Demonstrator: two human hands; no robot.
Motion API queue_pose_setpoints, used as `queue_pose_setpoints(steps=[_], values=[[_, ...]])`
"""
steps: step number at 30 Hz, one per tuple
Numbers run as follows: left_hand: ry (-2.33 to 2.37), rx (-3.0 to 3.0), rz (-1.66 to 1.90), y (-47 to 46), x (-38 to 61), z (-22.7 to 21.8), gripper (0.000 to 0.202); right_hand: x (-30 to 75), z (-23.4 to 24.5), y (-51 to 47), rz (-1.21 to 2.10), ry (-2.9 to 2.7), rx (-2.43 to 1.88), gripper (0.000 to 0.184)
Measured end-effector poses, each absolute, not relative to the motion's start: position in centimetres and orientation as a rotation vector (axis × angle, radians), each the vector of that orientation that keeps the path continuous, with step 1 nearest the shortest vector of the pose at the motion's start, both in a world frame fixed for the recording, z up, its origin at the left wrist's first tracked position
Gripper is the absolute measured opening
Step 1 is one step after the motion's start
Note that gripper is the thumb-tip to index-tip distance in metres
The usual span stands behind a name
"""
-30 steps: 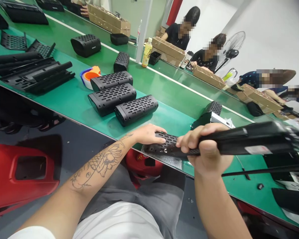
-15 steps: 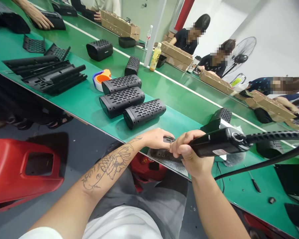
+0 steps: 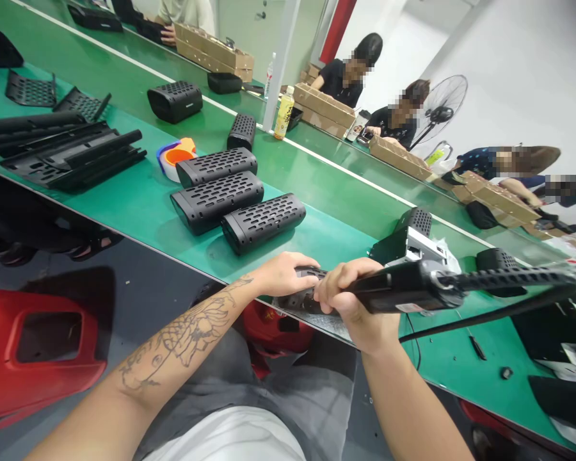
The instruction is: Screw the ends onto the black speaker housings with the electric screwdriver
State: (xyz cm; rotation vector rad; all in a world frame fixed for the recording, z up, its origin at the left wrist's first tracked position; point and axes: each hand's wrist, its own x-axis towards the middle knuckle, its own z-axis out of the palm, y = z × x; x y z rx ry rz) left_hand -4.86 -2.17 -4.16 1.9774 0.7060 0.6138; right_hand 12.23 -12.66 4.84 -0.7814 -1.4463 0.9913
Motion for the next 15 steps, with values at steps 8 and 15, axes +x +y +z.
queue_pose_setpoints(steps=[8, 15], values=[[0.647, 2.106, 0.869, -6.0, -7.7, -9.4, 0.107, 27.7, 8.2, -9.9, 0.123, -1.053, -1.053, 0.034], [1.207, 1.9, 1.118, 1.2, 2.7, -7.7, 0.103, 34.8, 4.6, -9.0, 0.207, -1.086, -1.05, 0.03]])
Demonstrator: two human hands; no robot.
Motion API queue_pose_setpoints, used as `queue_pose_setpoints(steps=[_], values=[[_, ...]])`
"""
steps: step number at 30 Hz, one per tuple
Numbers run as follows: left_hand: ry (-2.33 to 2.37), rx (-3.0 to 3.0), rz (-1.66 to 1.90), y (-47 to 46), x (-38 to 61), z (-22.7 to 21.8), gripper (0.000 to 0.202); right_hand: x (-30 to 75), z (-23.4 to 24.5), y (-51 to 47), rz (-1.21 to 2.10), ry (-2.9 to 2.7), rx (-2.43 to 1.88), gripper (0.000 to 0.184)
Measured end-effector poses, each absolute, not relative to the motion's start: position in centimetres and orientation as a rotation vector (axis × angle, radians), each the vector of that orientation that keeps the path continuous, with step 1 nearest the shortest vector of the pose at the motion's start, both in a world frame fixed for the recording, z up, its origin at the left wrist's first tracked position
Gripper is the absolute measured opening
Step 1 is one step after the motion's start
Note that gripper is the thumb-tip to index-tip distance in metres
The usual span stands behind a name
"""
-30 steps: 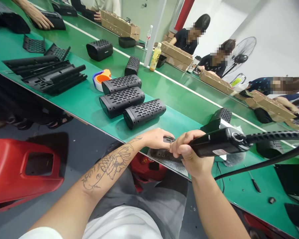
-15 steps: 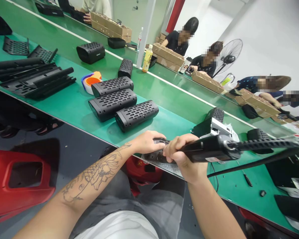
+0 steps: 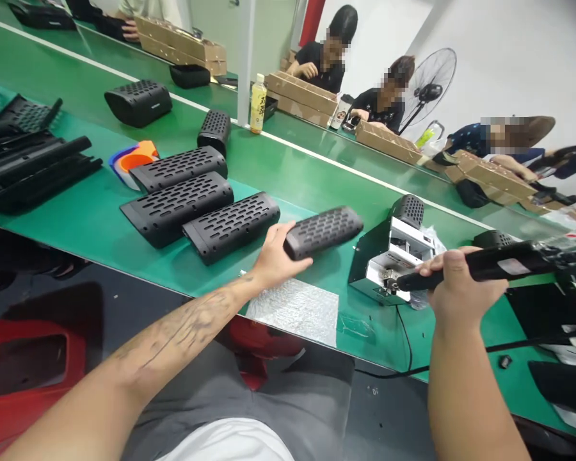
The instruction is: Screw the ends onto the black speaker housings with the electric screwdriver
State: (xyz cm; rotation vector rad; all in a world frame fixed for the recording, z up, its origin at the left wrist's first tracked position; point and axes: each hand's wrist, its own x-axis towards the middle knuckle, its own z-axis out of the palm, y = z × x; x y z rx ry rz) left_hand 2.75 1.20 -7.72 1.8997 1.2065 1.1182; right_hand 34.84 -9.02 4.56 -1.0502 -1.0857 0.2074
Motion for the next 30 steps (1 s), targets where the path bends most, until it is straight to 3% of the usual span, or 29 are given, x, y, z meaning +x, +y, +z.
queue_pose_setpoints(steps=[8, 12, 17, 22, 30], values=[[1.461, 1.756, 1.133, 17.2, 19.3, -4.9, 0.102, 34.1, 3.8, -11.1, 0.229, -1.064, -1.159, 0.047], [1.559, 1.974, 0.796, 19.8, 18.5, -3.4, 0.119, 33.9, 4.2, -13.6, 0.288, -1.067, -1.101, 0.046], [1.565, 2.667, 0.336, 14.2, 6.0, -0.2, 0.095, 32.9, 4.8, -16.4, 0.305, -1.038, -0.997, 0.039], [1.963, 2.428, -0.069, 7.1, -6.1, 1.0, 0.115, 30.5, 5.3, -16.5, 0.378, -1.121, -0.913, 0.034], [1.151, 2.787, 0.167, 0.8, -4.4, 2.3, 0.113, 26.1, 8.8, -18.8, 0.457, -1.193, -0.821, 0.033]])
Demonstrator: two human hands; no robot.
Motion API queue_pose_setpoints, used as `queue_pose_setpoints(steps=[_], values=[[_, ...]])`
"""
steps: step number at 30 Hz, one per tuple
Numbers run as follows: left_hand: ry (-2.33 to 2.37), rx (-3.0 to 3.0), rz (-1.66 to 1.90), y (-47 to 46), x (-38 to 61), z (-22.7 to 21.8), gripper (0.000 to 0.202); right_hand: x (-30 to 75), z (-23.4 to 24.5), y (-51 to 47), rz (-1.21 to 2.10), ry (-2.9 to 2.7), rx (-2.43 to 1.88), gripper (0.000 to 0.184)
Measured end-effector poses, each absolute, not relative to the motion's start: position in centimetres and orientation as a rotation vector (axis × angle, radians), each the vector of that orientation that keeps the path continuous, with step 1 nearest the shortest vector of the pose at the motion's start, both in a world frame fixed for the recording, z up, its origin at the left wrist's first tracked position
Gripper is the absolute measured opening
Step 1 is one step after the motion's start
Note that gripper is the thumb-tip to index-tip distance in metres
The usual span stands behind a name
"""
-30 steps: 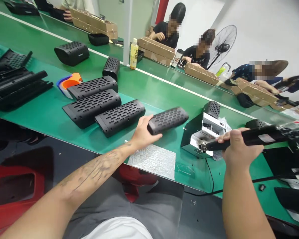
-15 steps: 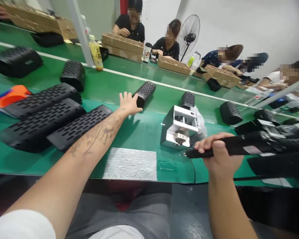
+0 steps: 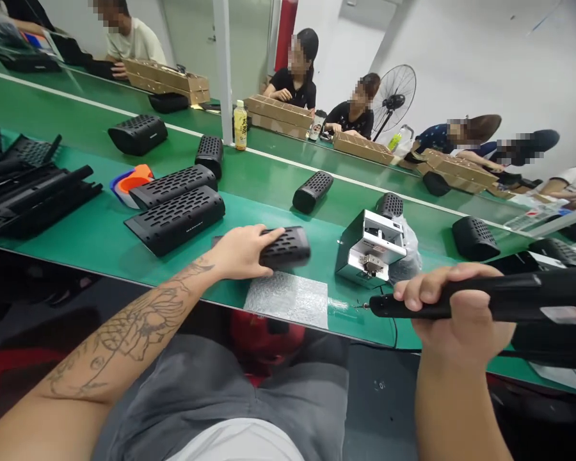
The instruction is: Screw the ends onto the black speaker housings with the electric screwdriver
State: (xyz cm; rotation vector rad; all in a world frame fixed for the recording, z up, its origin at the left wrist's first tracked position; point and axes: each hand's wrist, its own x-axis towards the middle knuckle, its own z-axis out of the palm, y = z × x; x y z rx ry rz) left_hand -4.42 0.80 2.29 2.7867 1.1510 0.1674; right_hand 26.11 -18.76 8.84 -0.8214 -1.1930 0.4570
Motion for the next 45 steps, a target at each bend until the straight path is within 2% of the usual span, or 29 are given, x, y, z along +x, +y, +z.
queue_pose_setpoints(steps=[5, 10, 17, 39, 45], values=[[0.675, 2.883, 0.158, -2.8, 0.5, 0.6, 0.107, 24.2, 9.0, -19.5, 0.536, -1.232, -0.772, 0.051], [0.669, 2.91, 0.112, -3.2, 1.7, -0.5, 0.106, 22.8, 6.9, -17.7, 0.568, -1.176, -0.805, 0.058], [0.675, 2.887, 0.109, -3.3, 1.5, -0.2, 0.109, 22.2, 5.4, -15.1, 0.529, -1.172, -0.799, 0.052], [0.703, 2.916, -0.029, -3.6, 1.9, 0.4, 0.108, 22.8, 4.4, -13.9, 0.81, -1.271, -0.823, 0.035], [0.742, 2.887, -0.027, -4.2, 2.0, 0.5, 0.107, 24.1, 5.9, -14.2, 0.686, -1.27, -0.899, 0.042]])
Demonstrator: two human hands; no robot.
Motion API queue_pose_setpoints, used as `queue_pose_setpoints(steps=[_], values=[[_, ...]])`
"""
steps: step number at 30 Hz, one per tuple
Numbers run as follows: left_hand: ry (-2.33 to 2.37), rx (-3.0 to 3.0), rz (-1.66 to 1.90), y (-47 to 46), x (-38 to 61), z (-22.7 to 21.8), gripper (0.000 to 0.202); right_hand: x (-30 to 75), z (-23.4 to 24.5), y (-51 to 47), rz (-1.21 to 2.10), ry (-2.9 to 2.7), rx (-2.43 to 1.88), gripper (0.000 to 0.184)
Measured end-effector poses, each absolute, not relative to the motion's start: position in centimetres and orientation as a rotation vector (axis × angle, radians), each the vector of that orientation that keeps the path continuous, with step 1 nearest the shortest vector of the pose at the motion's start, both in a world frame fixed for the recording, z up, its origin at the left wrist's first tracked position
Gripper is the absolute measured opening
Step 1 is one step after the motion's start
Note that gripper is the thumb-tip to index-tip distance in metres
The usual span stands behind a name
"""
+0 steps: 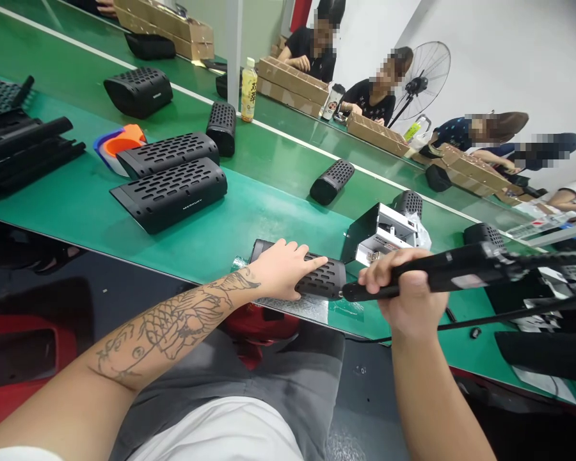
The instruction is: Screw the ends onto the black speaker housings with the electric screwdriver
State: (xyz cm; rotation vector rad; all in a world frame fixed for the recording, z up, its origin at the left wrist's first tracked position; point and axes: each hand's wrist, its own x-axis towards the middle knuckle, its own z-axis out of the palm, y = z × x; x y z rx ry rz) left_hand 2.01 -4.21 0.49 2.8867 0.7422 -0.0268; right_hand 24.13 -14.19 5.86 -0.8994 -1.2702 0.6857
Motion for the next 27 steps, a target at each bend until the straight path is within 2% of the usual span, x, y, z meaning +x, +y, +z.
queue_pose_setpoints(steps=[4, 7, 10, 14, 18, 22, 27], values=[[0.783, 2.88, -0.029, -5.2, 2.3, 0.6, 0.105, 28.5, 7.1, -12.0, 0.195, -1.072, -1.036, 0.032], [0.817, 2.78, -0.014, -4.9, 2.1, 1.3, 0.088, 31.9, 6.4, -9.9, 0.002, -1.009, -1.126, 0.029], [0.922, 2.636, -0.006, -3.3, 1.3, 2.1, 0.072, 33.6, 4.7, -9.0, 0.064, -1.028, -1.124, 0.03], [1.08, 2.509, -0.034, -1.2, 0.2, 2.3, 0.073, 33.0, 4.0, -9.8, 0.093, -1.007, -1.127, 0.028], [1.059, 2.436, -0.062, -0.7, 0.0, 1.9, 0.068, 30.0, 5.9, -11.9, 0.161, -1.0, -1.081, 0.027], [1.055, 2.444, -0.047, -0.9, 0.2, 1.9, 0.063, 24.9, 7.9, -14.0, 0.407, -1.132, -0.856, 0.032], [1.045, 2.462, -0.012, -0.9, 0.2, 1.8, 0.063, 18.9, 7.5, -14.0, 0.663, -1.258, -0.707, 0.031]])
